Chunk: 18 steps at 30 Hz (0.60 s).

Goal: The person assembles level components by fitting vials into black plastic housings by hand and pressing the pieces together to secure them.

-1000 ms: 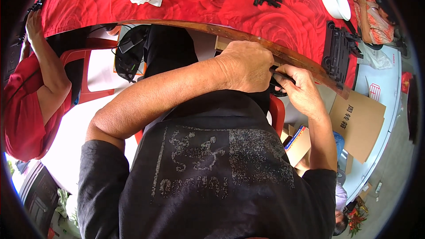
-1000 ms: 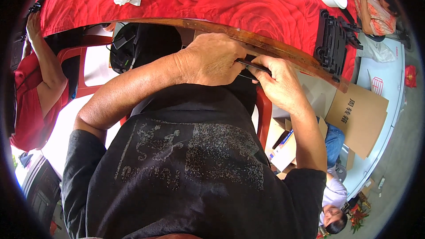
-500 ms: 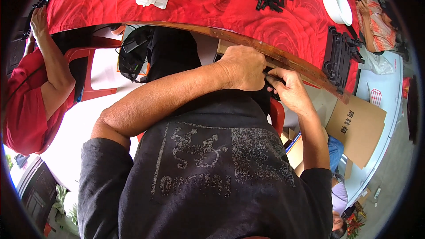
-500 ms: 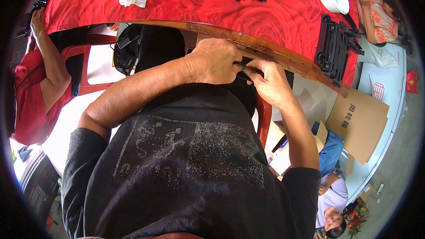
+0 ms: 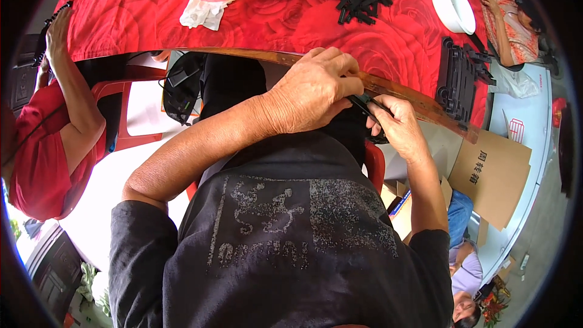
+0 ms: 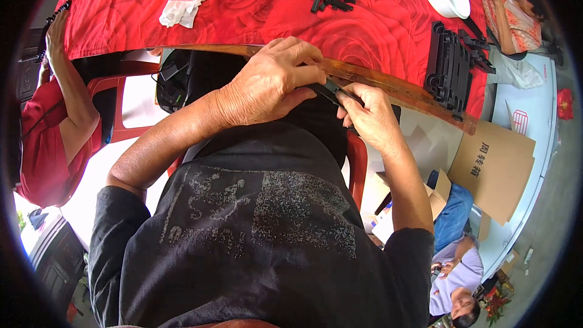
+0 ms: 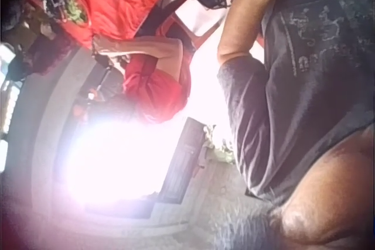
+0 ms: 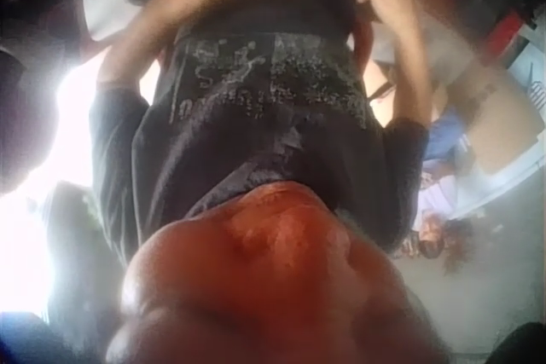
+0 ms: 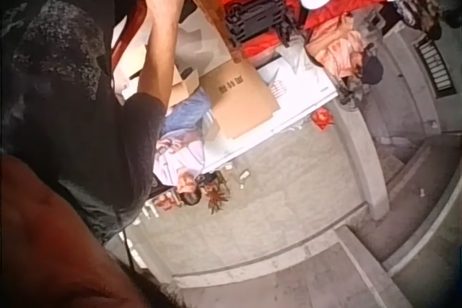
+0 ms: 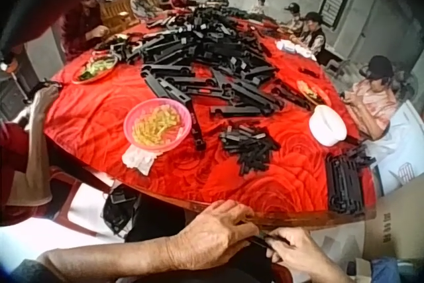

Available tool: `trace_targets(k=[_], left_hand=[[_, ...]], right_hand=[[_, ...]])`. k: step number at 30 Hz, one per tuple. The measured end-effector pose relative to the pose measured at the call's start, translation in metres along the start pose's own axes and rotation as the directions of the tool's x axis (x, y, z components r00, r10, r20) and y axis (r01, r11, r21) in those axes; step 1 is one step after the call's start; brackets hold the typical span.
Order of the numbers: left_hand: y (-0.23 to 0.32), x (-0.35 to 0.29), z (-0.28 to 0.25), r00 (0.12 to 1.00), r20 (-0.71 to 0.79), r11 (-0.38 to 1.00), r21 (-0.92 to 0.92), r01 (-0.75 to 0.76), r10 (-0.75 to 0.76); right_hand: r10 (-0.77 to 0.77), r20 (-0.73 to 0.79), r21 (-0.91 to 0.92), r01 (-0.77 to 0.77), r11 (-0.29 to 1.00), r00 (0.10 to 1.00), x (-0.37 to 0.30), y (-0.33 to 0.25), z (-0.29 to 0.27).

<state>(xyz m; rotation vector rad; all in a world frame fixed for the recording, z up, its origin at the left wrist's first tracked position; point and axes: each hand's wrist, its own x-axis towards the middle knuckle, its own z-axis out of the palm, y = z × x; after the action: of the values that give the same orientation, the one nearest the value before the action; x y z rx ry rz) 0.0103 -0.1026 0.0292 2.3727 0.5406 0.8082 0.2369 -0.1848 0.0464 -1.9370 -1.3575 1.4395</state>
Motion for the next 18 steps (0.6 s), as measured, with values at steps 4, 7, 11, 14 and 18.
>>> trace_targets(k=[4, 7, 11, 14, 18], left_hand=[[-0.005, -0.003, 0.012, 0.997, -0.042, 0.997, 0.036, -0.063, 0.064], [-0.009, -0.003, 0.016, 0.987, -0.103, 0.992, 0.012, -0.122, 0.122], [-0.012, -0.004, 0.014, 0.984, -0.011, 0.985, 0.007, -0.175, 0.175], [-0.010, -0.003, 0.007, 0.978, 0.020, 0.978, -0.030, -0.208, 0.209], [-0.008, 0.002, -0.003, 0.972, 0.047, 0.969, -0.104, -0.224, 0.229]], right_hand=[[-0.039, -0.005, 0.026, 0.039, 0.999, 0.999, -0.003, -0.004, 0.004], [-0.048, 0.002, 0.051, 0.048, 0.998, 0.999, -0.011, -0.015, 0.005], [-0.092, 0.003, 0.007, 0.092, 0.996, 0.996, -0.014, -0.010, 0.001], [-0.123, -0.007, -0.031, 0.123, 0.992, 0.992, -0.018, -0.011, 0.001], [-0.114, 0.014, -0.049, 0.114, 0.992, 0.993, -0.021, -0.018, -0.003]])
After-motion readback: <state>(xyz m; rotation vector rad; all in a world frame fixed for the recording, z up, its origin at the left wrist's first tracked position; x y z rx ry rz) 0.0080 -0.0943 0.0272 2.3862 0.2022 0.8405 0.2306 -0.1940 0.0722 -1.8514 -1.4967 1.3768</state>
